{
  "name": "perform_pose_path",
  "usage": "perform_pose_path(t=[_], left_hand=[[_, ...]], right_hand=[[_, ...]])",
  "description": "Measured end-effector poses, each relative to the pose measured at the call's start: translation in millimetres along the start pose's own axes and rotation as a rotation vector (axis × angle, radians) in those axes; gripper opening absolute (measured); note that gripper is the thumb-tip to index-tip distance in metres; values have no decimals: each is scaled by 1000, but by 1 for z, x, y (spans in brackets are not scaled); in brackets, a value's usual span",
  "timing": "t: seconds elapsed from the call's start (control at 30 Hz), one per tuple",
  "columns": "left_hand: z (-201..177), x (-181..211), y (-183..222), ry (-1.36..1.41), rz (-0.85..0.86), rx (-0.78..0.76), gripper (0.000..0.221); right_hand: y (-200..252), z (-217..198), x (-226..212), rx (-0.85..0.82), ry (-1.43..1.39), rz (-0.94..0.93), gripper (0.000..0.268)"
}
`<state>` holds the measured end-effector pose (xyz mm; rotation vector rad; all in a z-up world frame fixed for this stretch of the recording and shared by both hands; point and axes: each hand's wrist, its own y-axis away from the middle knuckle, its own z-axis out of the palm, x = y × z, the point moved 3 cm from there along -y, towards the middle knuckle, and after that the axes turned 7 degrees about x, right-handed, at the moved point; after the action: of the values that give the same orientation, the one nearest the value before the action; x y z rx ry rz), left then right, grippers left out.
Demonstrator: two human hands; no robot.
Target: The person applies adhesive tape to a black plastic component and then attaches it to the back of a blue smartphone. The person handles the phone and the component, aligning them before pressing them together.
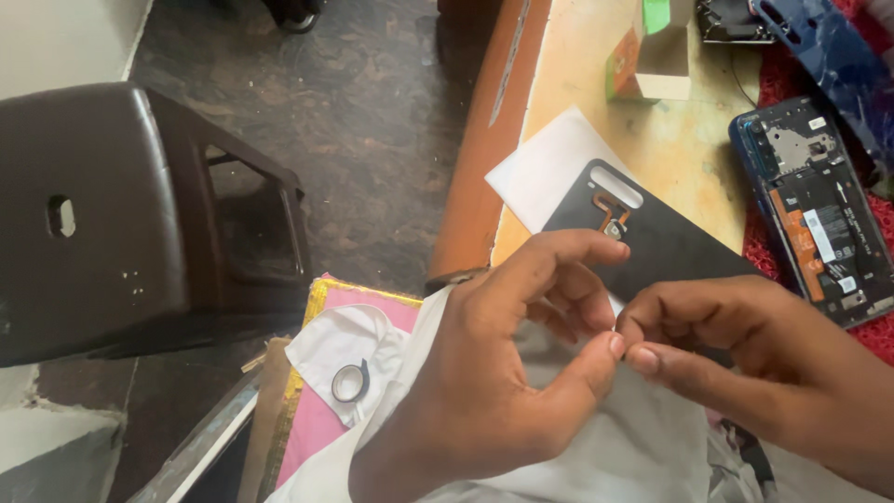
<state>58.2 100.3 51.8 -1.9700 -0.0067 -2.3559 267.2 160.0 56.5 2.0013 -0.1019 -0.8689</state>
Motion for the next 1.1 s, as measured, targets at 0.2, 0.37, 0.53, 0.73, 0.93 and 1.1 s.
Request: perform_pose_path(t=[0.2,0.37,0.53,0.73,0.93,1.1], left_hand=[[2,-18,-2,51,-12,-66,47],[5,-26,-11,179,-64,-47,50],[10,-35,-25,323,-144,93,46],[13,-40,-43,415,-238,157,40],[17,-43,-59,407,-321,152,39],[14,-46,-60,424,-339,136,40]], right_hand=[[-5,-4,1,17,23,-7,17],[-9,-13,11,62,-84,-34,22],[-2,-17,8,279,-139,-490,32],[9,-4,-18,815,336,-801,35],[5,5,-33,1019,545,-1192,18],[0,4,-31,977,523,-1298,21]])
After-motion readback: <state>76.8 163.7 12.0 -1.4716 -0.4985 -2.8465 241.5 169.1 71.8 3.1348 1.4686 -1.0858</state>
